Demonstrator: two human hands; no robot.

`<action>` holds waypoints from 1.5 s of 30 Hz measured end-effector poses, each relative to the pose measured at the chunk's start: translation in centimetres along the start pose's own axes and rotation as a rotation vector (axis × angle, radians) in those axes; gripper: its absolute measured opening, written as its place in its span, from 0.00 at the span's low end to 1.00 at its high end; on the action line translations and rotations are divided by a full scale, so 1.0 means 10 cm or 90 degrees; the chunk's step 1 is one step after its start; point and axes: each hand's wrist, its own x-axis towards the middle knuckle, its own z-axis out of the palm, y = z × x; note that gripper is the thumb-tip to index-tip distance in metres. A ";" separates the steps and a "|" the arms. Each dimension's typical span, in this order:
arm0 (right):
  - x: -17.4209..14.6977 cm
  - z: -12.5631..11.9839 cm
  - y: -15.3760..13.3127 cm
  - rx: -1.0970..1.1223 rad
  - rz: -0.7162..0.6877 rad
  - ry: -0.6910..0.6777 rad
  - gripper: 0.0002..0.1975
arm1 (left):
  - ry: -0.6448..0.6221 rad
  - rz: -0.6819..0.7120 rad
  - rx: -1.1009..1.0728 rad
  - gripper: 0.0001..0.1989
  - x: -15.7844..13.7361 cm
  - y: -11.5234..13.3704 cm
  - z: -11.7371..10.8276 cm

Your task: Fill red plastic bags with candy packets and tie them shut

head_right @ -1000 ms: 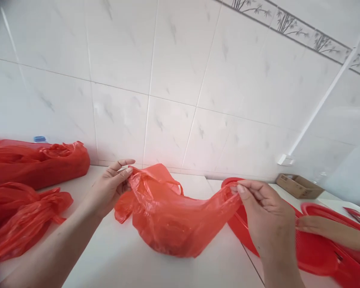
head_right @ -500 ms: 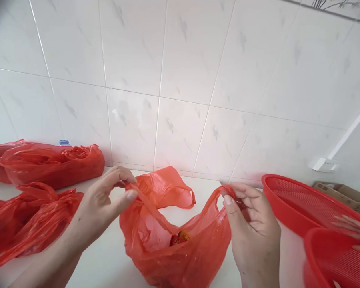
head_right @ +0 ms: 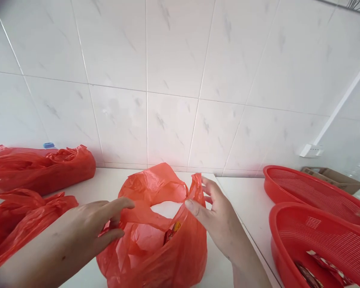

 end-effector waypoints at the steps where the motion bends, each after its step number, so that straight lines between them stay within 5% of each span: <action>1: 0.01 0.04 -0.01 0.049 0.027 -0.029 0.22 | -0.012 -0.028 -0.009 0.04 0.01 0.02 -0.01; 3: 0.04 0.10 -0.01 0.185 0.097 -0.034 0.18 | 0.039 -0.083 -0.066 0.05 0.03 0.08 -0.05; 7: 0.10 0.12 0.04 0.556 0.134 0.069 0.14 | 0.439 -0.189 -0.352 0.04 0.04 0.25 -0.13; 9: 0.09 0.10 0.06 0.638 0.095 0.061 0.13 | 0.528 -0.220 -0.488 0.05 0.02 0.28 -0.13; 14: -0.13 0.14 -0.05 0.502 0.013 -0.058 0.36 | 0.395 -0.188 -0.590 0.08 0.02 0.25 -0.01; 17: -0.29 0.26 -0.17 0.402 0.075 -0.146 0.29 | 0.326 -0.117 -0.604 0.06 0.03 0.26 0.07; 22: -0.39 0.46 -0.34 0.382 0.082 -0.267 0.35 | 0.188 0.031 -0.594 0.02 0.02 0.39 0.10; 25: -0.34 0.54 -0.35 0.412 0.080 -0.278 0.15 | 0.184 0.114 -0.498 0.07 0.01 0.45 0.12; 28: -0.27 0.56 -0.30 0.388 0.090 -0.214 0.18 | 0.248 0.144 -0.303 0.16 0.03 0.46 0.17; 32: -0.22 0.54 -0.20 0.379 0.090 -0.204 0.20 | 0.169 0.195 -0.120 0.08 0.10 0.41 0.27; 35: -0.19 0.47 -0.14 0.360 0.074 -0.243 0.20 | 0.116 0.164 -0.158 0.09 0.15 0.34 0.35; 38: -0.13 0.36 -0.08 0.364 0.036 -0.355 0.18 | 0.094 0.035 -0.221 0.11 0.18 0.28 0.40; 42: -0.07 0.25 0.04 0.358 -0.066 -0.459 0.28 | 0.056 -0.114 -0.287 0.12 0.19 0.27 0.43; 45: -0.07 0.22 0.06 0.303 -0.057 -0.450 0.17 | -0.034 -0.160 -0.404 0.09 0.19 0.30 0.42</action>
